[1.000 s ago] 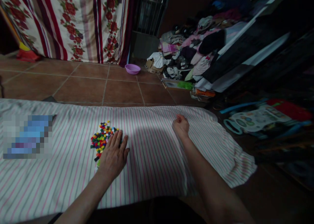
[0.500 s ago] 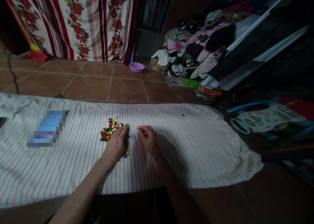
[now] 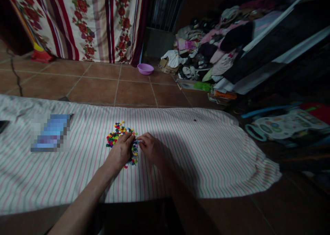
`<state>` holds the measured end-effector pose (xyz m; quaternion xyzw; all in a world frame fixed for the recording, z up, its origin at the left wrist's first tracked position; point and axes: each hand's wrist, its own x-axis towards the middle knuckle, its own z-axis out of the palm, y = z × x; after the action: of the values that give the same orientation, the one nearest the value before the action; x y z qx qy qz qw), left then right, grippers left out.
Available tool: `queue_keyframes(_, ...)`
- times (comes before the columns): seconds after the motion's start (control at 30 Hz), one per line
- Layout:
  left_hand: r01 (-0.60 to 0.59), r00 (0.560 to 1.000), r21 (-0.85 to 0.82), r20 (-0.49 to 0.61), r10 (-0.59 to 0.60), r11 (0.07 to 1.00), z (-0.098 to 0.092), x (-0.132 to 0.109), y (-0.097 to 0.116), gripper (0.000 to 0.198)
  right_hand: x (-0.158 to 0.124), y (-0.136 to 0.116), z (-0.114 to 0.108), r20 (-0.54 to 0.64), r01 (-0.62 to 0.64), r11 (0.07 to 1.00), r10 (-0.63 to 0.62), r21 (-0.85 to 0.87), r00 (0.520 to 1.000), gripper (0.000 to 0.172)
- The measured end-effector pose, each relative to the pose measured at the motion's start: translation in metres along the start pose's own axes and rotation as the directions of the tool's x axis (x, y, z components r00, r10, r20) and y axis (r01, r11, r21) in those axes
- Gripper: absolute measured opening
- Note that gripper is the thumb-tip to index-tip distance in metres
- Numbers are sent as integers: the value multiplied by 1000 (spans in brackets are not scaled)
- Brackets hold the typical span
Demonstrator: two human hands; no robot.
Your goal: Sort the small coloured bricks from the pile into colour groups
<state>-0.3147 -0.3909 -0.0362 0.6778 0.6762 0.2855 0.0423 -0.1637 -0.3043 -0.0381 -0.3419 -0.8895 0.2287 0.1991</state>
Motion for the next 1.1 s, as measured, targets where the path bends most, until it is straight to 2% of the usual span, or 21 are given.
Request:
queue_keyframes(0.33, -79, 997, 112, 34, 76, 991, -3, -1, 5, 46, 1, -1, -3, 81, 19, 999, -16, -38, 997, 21)
queue_keyframes(0.6, -90, 996, 151, 8, 90, 984, 8, -2, 2, 44, 0, -3, -11, 106, 22, 999, -17, -46, 994, 15)
queue_keyframes(0.87, -72, 997, 186, -16, 76, 980, 10, -1, 6, 40, -6, 5, -20, -39, -32, 999, 33, 19, 999, 13)
queue_keyframes(1.1, -91, 996, 210, 15, 90, 973, 10, 0, 10, 39, -6, 43, -34, -223, -75, 997, 78, 23, 972, 11)
